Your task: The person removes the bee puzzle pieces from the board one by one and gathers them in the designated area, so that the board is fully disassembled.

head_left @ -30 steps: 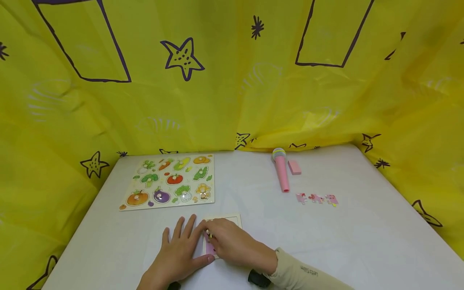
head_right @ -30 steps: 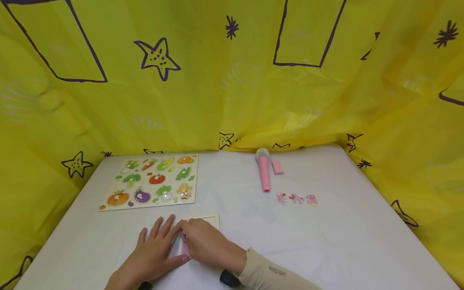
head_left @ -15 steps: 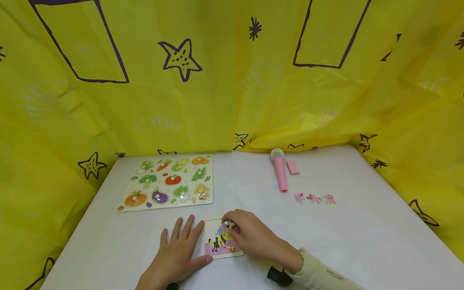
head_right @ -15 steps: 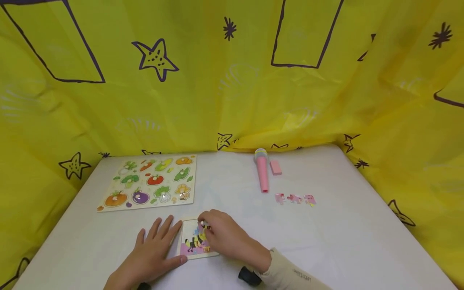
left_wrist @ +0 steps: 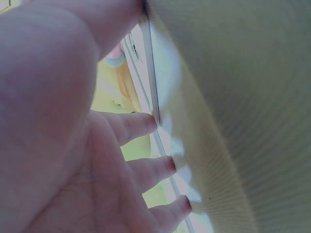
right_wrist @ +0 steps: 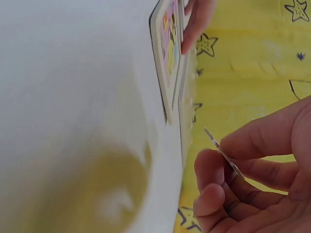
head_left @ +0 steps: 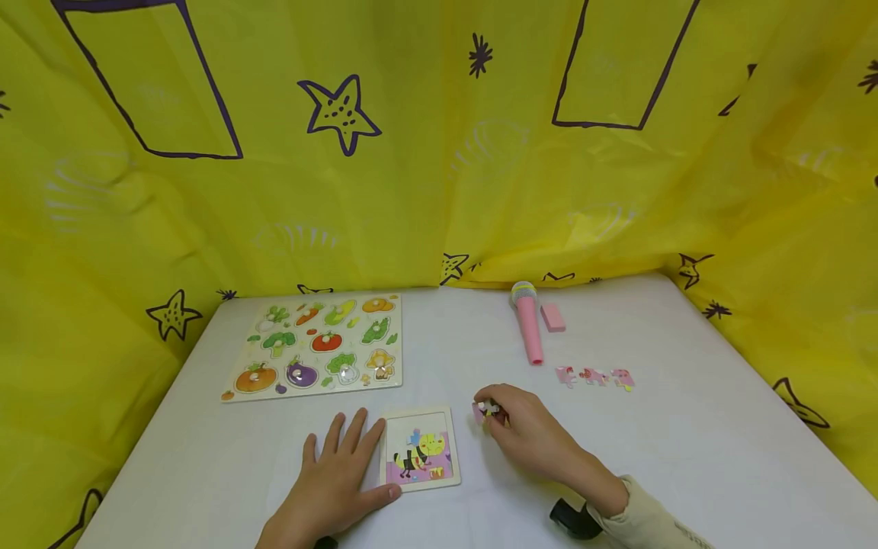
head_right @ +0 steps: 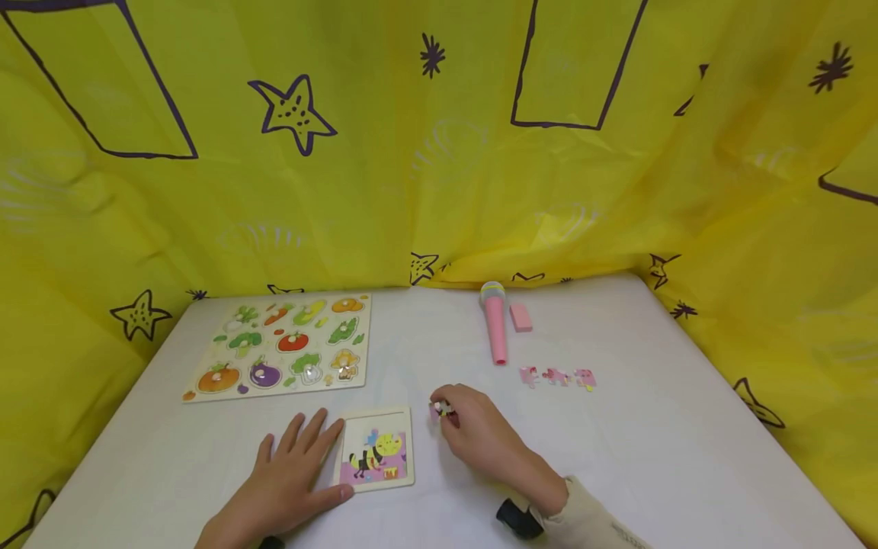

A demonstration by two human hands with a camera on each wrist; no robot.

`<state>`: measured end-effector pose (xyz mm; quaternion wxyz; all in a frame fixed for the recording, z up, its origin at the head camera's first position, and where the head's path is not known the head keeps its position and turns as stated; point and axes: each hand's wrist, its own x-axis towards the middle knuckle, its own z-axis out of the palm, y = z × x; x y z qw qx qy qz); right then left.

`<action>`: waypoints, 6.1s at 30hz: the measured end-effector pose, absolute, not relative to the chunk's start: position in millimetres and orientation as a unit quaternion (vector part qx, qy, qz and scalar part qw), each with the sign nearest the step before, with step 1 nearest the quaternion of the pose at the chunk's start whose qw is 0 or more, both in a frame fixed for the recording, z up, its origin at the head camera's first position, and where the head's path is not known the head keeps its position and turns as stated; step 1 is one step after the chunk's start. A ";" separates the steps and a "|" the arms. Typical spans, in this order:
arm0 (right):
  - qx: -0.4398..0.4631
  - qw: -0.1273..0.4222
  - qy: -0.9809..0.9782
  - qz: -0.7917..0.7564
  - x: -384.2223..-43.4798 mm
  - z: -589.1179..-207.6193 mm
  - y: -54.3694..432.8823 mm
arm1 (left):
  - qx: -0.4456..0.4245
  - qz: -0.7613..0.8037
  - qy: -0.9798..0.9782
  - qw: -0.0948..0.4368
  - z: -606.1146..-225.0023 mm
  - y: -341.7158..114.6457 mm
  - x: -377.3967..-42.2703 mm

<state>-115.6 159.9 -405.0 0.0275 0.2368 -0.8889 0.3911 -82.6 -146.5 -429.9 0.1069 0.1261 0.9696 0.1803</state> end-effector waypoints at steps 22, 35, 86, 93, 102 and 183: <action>0.159 0.057 -0.919 0.355 -113.4 -409.9 242.2 | 0.129 0.188 0.967 0.110 -431.9 -147.5 -82.1; 0.129 0.046 -0.932 0.335 -121.7 -411.9 273.6 | 0.127 0.181 0.969 0.110 -430.7 -147.8 -81.6; 0.151 0.019 -0.950 0.273 -133.8 -424.4 294.2 | 0.123 0.184 0.968 0.121 -427.4 -146.7 -82.7; 0.142 0.030 -0.954 0.261 -133.0 -426.7 293.7 | 0.126 0.187 0.968 0.114 -428.5 -147.3 -81.5; 0.140 0.046 -0.958 0.247 -133.1 -426.5 292.6 | 0.125 0.184 0.968 0.115 -429.4 -147.4 -82.0; 0.335 -0.049 -0.899 0.278 -124.2 -413.7 90.8 | 0.124 0.171 0.971 0.112 -428.3 -146.2 -83.2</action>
